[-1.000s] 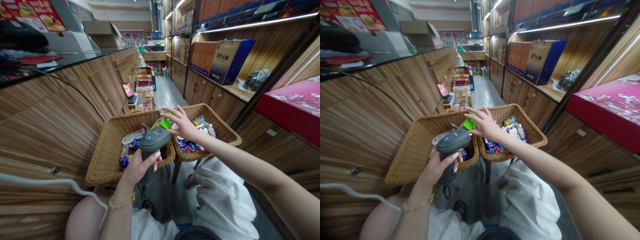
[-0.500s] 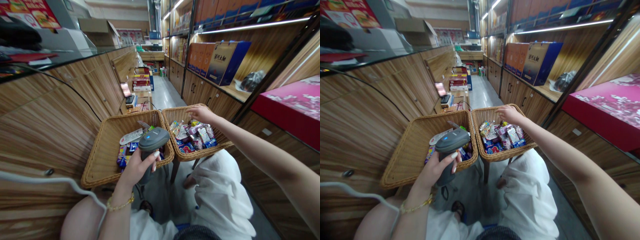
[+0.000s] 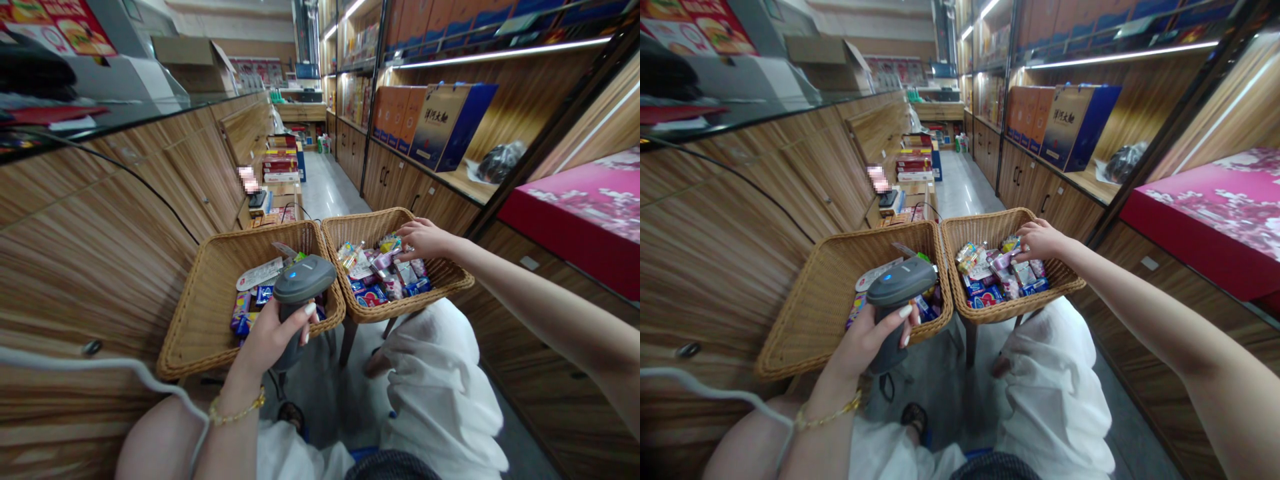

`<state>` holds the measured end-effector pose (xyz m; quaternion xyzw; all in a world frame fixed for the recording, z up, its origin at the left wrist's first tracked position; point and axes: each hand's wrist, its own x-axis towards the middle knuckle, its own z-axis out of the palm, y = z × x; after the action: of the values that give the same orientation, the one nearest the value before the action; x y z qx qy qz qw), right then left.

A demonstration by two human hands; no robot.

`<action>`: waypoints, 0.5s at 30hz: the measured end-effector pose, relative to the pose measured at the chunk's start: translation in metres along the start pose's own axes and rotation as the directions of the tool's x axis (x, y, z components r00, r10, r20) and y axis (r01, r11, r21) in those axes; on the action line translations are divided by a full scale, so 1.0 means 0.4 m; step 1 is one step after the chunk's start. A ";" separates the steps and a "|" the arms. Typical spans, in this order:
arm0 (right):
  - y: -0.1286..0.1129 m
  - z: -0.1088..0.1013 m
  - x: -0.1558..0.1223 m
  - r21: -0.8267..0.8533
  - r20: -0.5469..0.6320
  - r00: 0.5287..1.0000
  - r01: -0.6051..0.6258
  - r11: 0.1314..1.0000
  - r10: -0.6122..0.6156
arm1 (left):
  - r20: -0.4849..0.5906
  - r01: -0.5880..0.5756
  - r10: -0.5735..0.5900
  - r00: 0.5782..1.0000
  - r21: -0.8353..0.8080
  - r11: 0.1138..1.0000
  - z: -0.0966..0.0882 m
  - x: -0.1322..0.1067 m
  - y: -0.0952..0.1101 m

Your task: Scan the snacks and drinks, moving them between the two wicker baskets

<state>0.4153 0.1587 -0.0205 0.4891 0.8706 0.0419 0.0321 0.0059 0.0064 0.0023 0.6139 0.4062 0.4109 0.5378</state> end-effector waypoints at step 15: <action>-0.069 -0.053 0.043 -0.018 0.059 0.994 -0.091 0.996 0.092 | -0.004 0.021 -0.021 1.000 -0.016 1.000 0.003 -0.003 0.006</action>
<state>0.3809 0.1584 -0.0024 0.5294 0.8455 0.0355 0.0598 0.0067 0.0046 0.0046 0.6046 0.4105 0.4099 0.5459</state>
